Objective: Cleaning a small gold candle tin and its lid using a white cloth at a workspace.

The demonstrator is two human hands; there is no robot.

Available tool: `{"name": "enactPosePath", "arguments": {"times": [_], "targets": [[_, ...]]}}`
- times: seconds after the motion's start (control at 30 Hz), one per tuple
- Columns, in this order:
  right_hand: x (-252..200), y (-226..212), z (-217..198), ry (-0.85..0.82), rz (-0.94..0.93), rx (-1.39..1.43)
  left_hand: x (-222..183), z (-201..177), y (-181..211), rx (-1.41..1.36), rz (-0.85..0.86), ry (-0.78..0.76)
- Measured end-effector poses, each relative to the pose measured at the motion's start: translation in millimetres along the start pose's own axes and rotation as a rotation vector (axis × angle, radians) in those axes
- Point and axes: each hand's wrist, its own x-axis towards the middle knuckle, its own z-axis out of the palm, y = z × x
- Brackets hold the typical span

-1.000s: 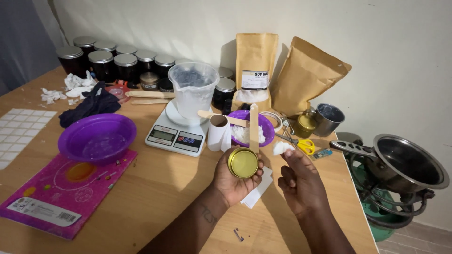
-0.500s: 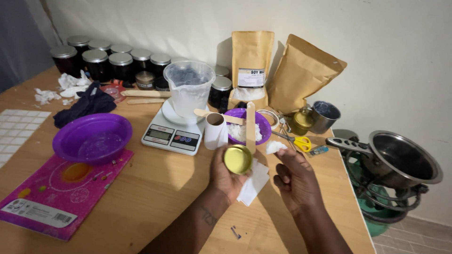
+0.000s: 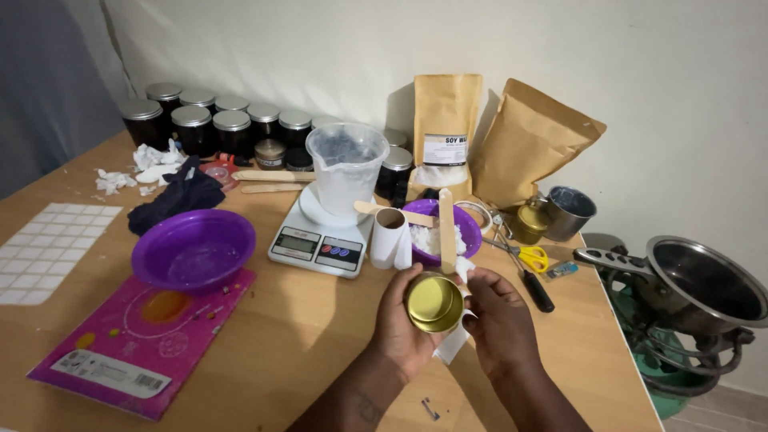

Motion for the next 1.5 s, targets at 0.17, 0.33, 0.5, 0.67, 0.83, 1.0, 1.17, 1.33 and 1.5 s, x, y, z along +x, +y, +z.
{"name": "enactPosePath", "arguments": {"times": [0.17,0.33,0.5,0.67,0.83,1.0,1.17,1.33,1.5], "targets": [[-8,-2,3,0.08,0.014,0.004,-2,-7,-1,0.08,0.066,0.019],[-2,6,-6,0.006,-0.004,-0.039,-1,-7,-4,0.084,0.089,-0.003],[-37,-14,23,0.041,0.039,-0.065,1,-8,-6,0.102,0.211,0.083],[-46,5,24,-0.317,-0.279,-0.244,-10,7,3,0.051,0.352,0.253],[-54,-1,45,-0.403,-0.46,-0.383,-24,27,22,0.023,0.362,0.318],[-46,2,58,-0.512,-0.583,-0.373,-27,24,38,0.175,0.43,0.247],[-47,2,78,-0.384,-0.55,-0.477,-19,3,64,0.36,0.606,0.315],[-48,-5,96,-0.271,-0.571,-0.673,-44,4,127,0.787,1.011,0.513],[-33,7,114,-0.407,-0.641,-0.472,-55,3,190,0.891,0.98,0.746]]}}
